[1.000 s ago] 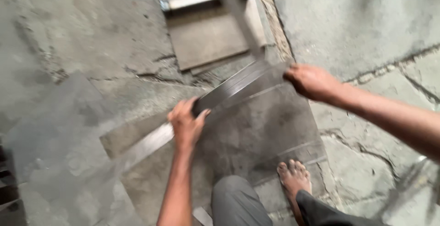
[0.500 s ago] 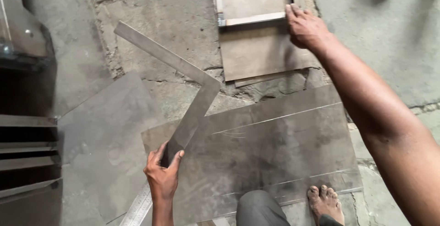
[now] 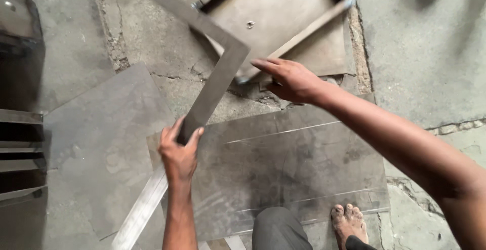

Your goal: The person uses a metal square ruler and a white marker to draw straight lines on a large metal sheet. They position the ruler at various angles to create intersecting lines and then flip the sheet to mark the other side.

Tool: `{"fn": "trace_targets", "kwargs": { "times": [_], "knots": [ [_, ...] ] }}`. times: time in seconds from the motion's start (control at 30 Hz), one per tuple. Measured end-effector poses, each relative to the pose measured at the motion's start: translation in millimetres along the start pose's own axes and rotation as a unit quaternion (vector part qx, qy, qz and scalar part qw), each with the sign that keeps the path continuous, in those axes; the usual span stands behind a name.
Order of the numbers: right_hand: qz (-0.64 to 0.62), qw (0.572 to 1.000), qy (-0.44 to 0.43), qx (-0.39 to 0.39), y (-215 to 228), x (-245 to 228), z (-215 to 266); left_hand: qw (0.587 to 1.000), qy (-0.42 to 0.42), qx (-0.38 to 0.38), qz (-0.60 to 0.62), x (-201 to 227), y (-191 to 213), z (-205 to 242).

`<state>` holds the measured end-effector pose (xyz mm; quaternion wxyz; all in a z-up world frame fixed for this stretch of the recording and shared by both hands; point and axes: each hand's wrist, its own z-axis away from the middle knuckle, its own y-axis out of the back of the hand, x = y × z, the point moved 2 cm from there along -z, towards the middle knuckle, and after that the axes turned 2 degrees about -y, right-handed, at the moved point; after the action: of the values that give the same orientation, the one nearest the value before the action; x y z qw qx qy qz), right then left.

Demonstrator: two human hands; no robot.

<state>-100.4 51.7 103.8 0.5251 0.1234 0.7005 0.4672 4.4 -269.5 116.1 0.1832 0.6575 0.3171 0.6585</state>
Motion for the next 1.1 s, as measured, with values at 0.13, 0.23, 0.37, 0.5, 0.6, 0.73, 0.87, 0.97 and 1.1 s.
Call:
{"fn": "trace_targets", "kwargs": {
  "times": [0.13, 0.23, 0.37, 0.5, 0.6, 0.73, 0.87, 0.97, 1.1],
  "knots": [
    [0.144, 0.974, 0.123, 0.127, 12.3, -44.9, -18.6, 0.991, 0.085, -0.092, -0.041, 5.4, -33.0, -15.4],
    [0.19, 0.981, 0.026, -0.013, 6.2, -31.1, -37.1, 0.968, -0.174, -0.058, -0.173, 11.1, -51.4, -28.7],
    [0.109, 0.986, -0.094, -0.083, -2.5, 14.2, -41.1, 0.938, -0.214, -0.117, -0.248, 10.1, -64.0, -60.2],
    [0.109, 0.99, -0.045, 0.078, 6.5, 66.5, -38.4, 0.921, -0.2, -0.183, -0.279, -2.0, -43.7, -107.7],
    [0.147, 0.977, -0.05, 0.147, 15.4, 109.8, -40.7, 0.912, -0.211, -0.148, -0.319, -7.4, -29.4, -138.1],
    [0.111, 0.979, -0.107, 0.135, 10.4, 141.5, -36.8, 0.909, -0.302, -0.048, -0.283, -18.1, -42.8, -161.2],
    [0.119, 0.978, -0.133, 0.105, 12.7, 144.9, -31.0, 0.917, -0.266, -0.055, -0.291, -49.9, -75.3, -194.0],
    [0.122, 0.977, -0.139, 0.107, 12.7, 138.6, -32.3, 0.923, -0.239, -0.072, -0.293, -75.8, -89.6, -206.2],
    [0.115, 0.979, -0.119, 0.122, 15.0, 129.0, -30.3, 0.924, -0.25, -0.063, -0.281, -83.1, -93.8, -204.6]
  ]
}}
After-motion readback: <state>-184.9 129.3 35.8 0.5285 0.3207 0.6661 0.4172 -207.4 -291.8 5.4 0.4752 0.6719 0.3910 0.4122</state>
